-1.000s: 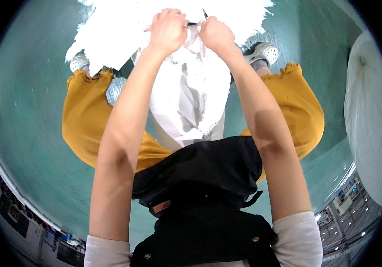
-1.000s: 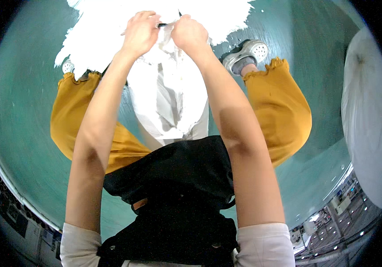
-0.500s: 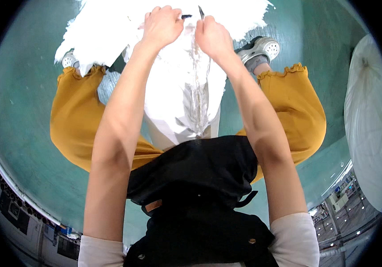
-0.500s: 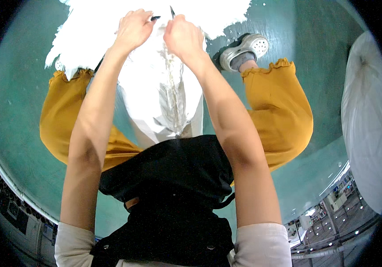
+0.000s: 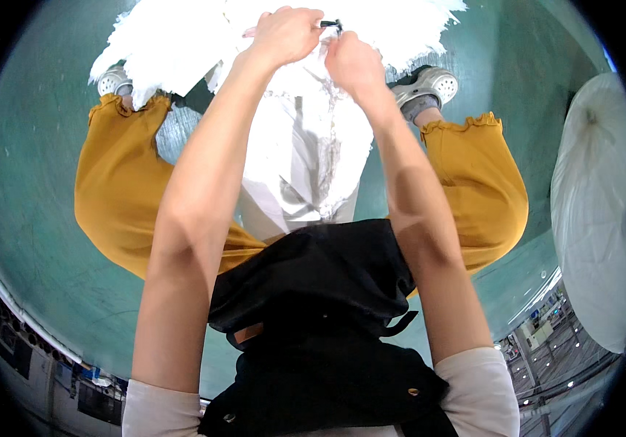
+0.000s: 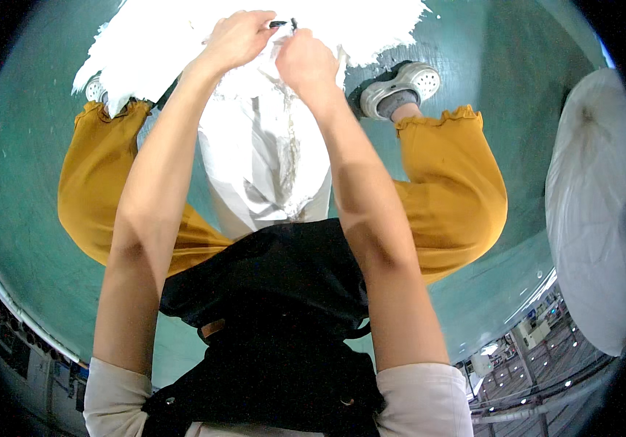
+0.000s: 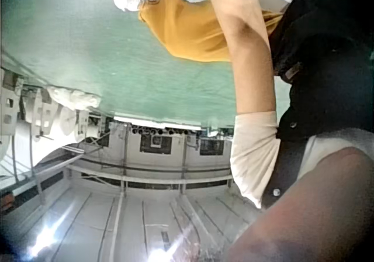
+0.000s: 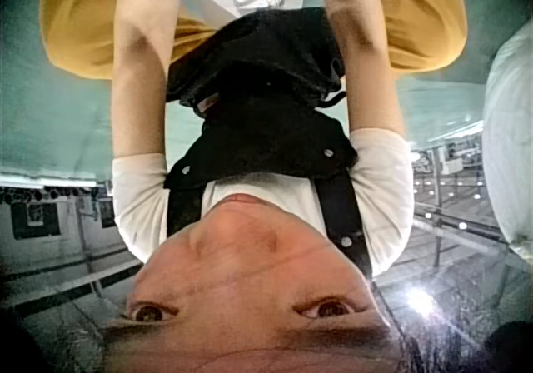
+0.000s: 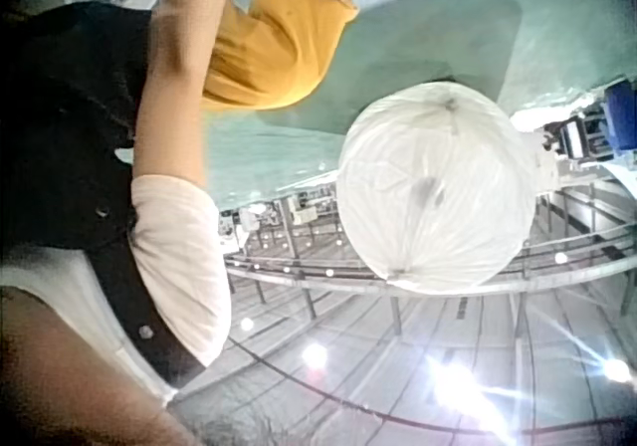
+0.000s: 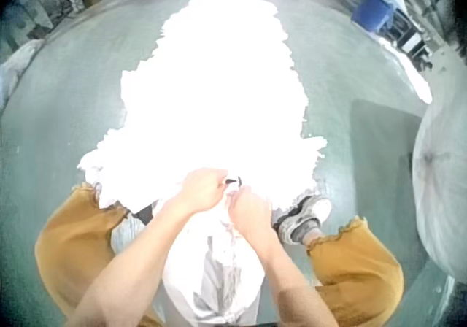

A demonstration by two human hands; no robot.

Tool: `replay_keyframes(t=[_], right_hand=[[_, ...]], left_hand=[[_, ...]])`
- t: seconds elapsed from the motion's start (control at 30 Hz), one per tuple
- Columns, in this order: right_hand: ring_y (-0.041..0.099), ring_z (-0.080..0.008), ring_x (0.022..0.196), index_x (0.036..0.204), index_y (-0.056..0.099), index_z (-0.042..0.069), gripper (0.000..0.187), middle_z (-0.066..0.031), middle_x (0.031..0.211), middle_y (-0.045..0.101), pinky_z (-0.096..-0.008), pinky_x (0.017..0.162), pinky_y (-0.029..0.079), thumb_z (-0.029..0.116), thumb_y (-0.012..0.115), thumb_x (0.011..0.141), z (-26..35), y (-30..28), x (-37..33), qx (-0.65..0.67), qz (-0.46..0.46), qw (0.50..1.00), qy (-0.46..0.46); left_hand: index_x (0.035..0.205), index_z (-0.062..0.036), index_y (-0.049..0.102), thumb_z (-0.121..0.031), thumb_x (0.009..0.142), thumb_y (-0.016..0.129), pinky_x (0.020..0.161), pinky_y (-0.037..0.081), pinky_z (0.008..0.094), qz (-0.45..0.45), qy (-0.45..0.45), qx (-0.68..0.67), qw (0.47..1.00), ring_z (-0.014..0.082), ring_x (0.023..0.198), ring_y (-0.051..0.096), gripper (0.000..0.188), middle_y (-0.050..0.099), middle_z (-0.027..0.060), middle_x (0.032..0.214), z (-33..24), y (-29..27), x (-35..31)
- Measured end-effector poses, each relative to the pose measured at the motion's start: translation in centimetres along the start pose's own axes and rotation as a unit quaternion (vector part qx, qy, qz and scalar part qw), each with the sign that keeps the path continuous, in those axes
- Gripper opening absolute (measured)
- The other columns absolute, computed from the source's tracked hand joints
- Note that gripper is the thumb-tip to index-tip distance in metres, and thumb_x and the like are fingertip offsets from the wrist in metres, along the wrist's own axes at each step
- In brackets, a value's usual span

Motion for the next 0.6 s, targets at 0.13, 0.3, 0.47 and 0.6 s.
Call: replay_keyframes(t=[0.13, 0.3, 0.47, 0.6], right_hand=[[0.063, -0.0432, 0.078, 0.091, 0.051, -0.005, 0.030, -0.0262, 0.079, 0.064, -0.0504, 0.072, 0.049, 0.024, 0.043, 0.089, 0.2, 0.6, -1.5, -0.021, 0.014, 0.999, 0.043], [0.066, -0.0366, 0.070, 0.090, 0.050, -0.008, 0.023, -0.0233, 0.073, 0.064, -0.0430, 0.065, 0.052, 0.011, 0.053, 0.076, 0.4, 1.0, -2.2, -0.015, -0.027, 0.999, 0.007], [0.066, -0.0350, 0.071, 0.090, 0.051, -0.008, 0.023, -0.0212, 0.073, 0.065, -0.0421, 0.065, 0.053, 0.011, 0.053, 0.077, 1.3, 0.7, -0.7, -0.005, -0.029, 1.000, 0.007], [0.065, -0.0395, 0.075, 0.095, 0.051, -0.005, 0.025, -0.0243, 0.078, 0.065, -0.0464, 0.068, 0.051, 0.014, 0.051, 0.079, 0.1, 1.3, -2.9, 0.003, -0.021, 0.999, 0.032]], left_hand=[[0.099, -0.0064, 0.062, -0.025, 0.087, 0.053, 0.075, 0.046, 0.0428, 0.003, 0.005, -0.017, 1.000, 0.0352, 0.081, 0.060, 0.024, 0.064, 0.0165, 0.088, -0.1, 0.0, -0.8], [0.115, -0.0039, 0.058, -0.025, 0.088, 0.053, 0.082, 0.046, 0.0403, -0.048, 0.017, -0.045, 0.998, 0.0333, 0.090, 0.061, 0.035, 0.063, 0.0188, 0.101, 1.0, 0.4, -0.9], [0.116, -0.0020, 0.058, -0.025, 0.087, 0.055, 0.078, 0.047, 0.0388, -0.046, 0.000, -0.074, 0.996, 0.0325, 0.087, 0.062, 0.037, 0.064, 0.0183, 0.098, 2.0, 1.5, -1.7], [0.119, -0.0022, 0.056, -0.027, 0.090, 0.053, 0.068, 0.047, 0.0366, -0.035, -0.007, -0.052, 0.998, 0.0273, 0.072, 0.061, 0.039, 0.064, 0.0149, 0.084, 0.9, 0.7, -1.7]])
Point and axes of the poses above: each hand's wrist, its own x-axis towards the middle knuckle, its own y-axis out of the palm, z = x × y, the point moved 2 cm from there along x, towards the middle knuckle
